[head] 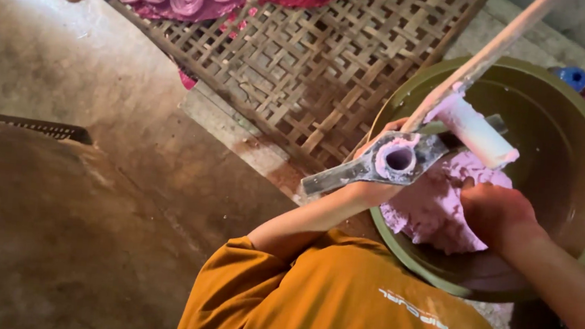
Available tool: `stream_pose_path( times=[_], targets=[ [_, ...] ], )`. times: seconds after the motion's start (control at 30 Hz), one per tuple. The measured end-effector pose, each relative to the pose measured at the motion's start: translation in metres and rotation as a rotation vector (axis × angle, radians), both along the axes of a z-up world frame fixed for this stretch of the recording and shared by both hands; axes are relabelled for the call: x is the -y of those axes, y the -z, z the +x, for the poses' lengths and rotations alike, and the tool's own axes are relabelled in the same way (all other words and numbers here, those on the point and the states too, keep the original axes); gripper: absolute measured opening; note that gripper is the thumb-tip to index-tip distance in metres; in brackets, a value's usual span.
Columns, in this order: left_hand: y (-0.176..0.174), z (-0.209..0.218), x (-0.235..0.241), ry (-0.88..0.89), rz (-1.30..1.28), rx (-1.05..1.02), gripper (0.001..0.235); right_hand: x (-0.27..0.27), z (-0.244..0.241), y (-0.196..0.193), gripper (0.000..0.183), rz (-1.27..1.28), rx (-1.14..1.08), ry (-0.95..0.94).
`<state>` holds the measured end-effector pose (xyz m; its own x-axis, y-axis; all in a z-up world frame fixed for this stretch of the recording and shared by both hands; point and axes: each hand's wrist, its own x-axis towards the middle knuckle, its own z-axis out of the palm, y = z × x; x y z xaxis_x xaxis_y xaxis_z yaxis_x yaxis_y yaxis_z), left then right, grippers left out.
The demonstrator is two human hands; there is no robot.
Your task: The person uses a manual press to form pink dough into rose-shaped rolls and places them on a purple mat. They repeatedly scoop dough from a bowl, press it, and arrange the finished rolls in rows.
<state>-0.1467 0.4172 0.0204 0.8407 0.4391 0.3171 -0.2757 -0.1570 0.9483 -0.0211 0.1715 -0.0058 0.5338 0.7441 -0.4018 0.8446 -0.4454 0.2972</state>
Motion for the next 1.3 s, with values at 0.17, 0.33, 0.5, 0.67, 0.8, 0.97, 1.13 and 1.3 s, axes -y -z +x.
stream_pose_path(
  times=[0.17, 0.33, 0.5, 0.67, 0.8, 0.97, 1.13, 1.3],
  targets=[
    [0.02, 0.007, 0.005, 0.028, -0.015, 0.013, 0.056, 0.013, -0.025, 0.011, 0.007, -0.017, 0.062, -0.228],
    [0.027, 0.01, -0.001, 0.056, 0.018, 0.01, 0.051, -0.007, -0.05, -0.011, 0.016, 0.043, -0.119, 0.141],
    [0.021, 0.006, -0.002, 0.026, 0.221, 0.063, 0.043, -0.03, -0.083, -0.043, 0.035, 0.095, -0.29, 0.267],
    [0.007, 0.007, -0.007, 0.124, 0.058, 0.05, 0.055, -0.021, -0.104, -0.091, 0.048, 0.025, -0.474, 0.341],
    [-0.024, 0.016, -0.022, -0.082, 0.344, -0.336, 0.066, 0.025, -0.094, -0.141, 0.042, 0.098, -0.591, 0.624],
    [-0.063, 0.012, -0.032, 0.131, 0.588, 0.017, 0.077, 0.076, -0.065, -0.16, 0.033, 0.62, -0.86, 0.739],
    [-0.089, 0.013, -0.031, 0.361, 0.713, 0.055, 0.076, 0.051, -0.032, -0.207, 0.028, 0.621, -0.317, 0.369],
    [-0.071, 0.025, -0.006, 0.341, 0.737, -0.31, 0.051, -0.038, -0.083, -0.195, 0.022, 0.28, 0.303, -0.048]
  ],
)
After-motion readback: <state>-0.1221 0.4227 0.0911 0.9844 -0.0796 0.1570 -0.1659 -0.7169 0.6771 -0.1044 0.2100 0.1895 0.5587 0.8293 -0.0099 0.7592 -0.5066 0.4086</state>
